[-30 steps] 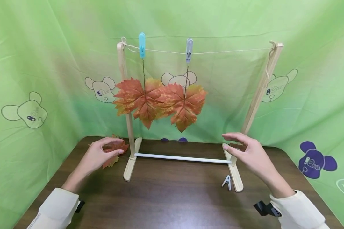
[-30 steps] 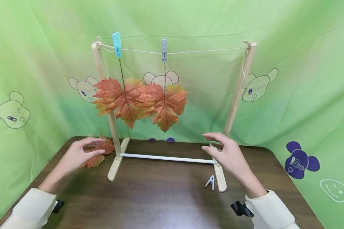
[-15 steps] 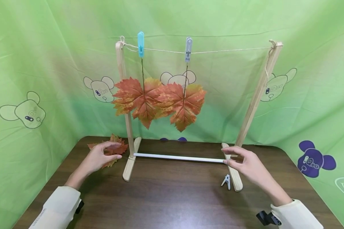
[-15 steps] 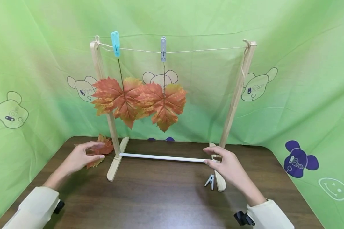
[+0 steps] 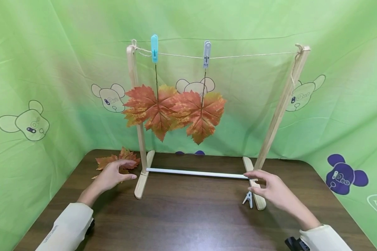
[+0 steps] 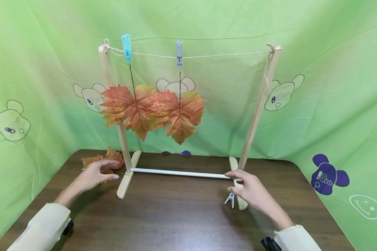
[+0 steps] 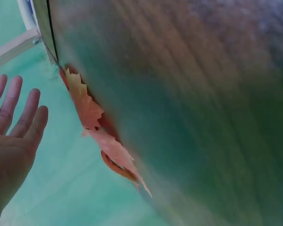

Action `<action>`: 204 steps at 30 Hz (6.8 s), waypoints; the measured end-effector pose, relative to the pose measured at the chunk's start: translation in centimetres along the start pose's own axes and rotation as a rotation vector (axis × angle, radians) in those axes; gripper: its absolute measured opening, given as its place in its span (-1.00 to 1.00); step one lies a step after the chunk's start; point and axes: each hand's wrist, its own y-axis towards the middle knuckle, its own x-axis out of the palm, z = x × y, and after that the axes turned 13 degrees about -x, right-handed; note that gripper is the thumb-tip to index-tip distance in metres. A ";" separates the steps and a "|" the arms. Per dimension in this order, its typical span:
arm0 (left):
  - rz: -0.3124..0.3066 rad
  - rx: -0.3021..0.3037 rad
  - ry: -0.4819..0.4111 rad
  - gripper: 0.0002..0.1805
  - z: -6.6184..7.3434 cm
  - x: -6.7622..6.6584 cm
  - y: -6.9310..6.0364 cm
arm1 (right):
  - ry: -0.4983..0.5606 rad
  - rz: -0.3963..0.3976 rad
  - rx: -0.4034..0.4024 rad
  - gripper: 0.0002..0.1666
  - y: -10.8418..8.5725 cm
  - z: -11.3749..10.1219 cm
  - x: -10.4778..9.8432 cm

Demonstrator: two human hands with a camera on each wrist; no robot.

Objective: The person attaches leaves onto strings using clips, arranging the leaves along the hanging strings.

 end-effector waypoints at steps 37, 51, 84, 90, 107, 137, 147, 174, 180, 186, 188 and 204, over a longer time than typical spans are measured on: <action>-0.131 0.008 0.137 -0.49 -0.6 1.0 1.6 | 0.023 -0.238 -0.219 -0.33 -2.8 3.4 3.3; -0.151 0.014 0.144 -0.58 -0.2 0.9 1.8 | -0.016 -0.203 -0.276 -0.39 -2.4 3.5 4.1; -0.190 -0.011 0.169 -0.70 -0.2 0.9 2.1 | -0.080 -0.251 -0.270 -0.40 -1.8 4.0 3.7; -0.194 -0.010 0.173 -0.71 0.0 0.9 2.0 | -0.088 -0.246 -0.293 -0.45 -1.5 4.0 4.1; -0.237 -0.094 0.115 -0.70 0.1 1.2 1.8 | -0.104 -0.223 -0.258 -0.59 -1.0 3.1 4.9; -0.274 -0.024 0.138 -0.66 0.1 1.0 1.7 | -0.138 -0.322 -0.228 -0.60 -0.1 2.3 4.9; -0.261 -0.003 0.159 -0.68 0.2 0.7 1.7 | -0.105 -0.307 -0.231 -0.61 0.2 2.2 4.9; -0.231 0.140 0.180 -0.68 6.0 -0.9 0.0 | -0.041 -0.150 -0.213 -0.61 1.7 1.1 2.7; -0.255 0.165 0.187 -0.67 8.1 -0.8 -0.7 | -0.063 -0.068 -0.231 -0.56 2.1 0.6 2.1; -0.270 0.200 0.171 -0.70 9.9 -0.5 -1.2 | -0.082 -0.019 -0.273 -0.52 2.5 0.2 1.2; -0.271 0.217 0.170 -0.71 10.5 -0.5 -1.3 | -0.096 -0.003 -0.291 -0.51 2.7 0.0 0.8; -0.180 0.317 0.129 -0.71 16.5 1.1 -1.4 | -0.114 0.051 -0.355 -0.51 5.3 -2.3 -2.4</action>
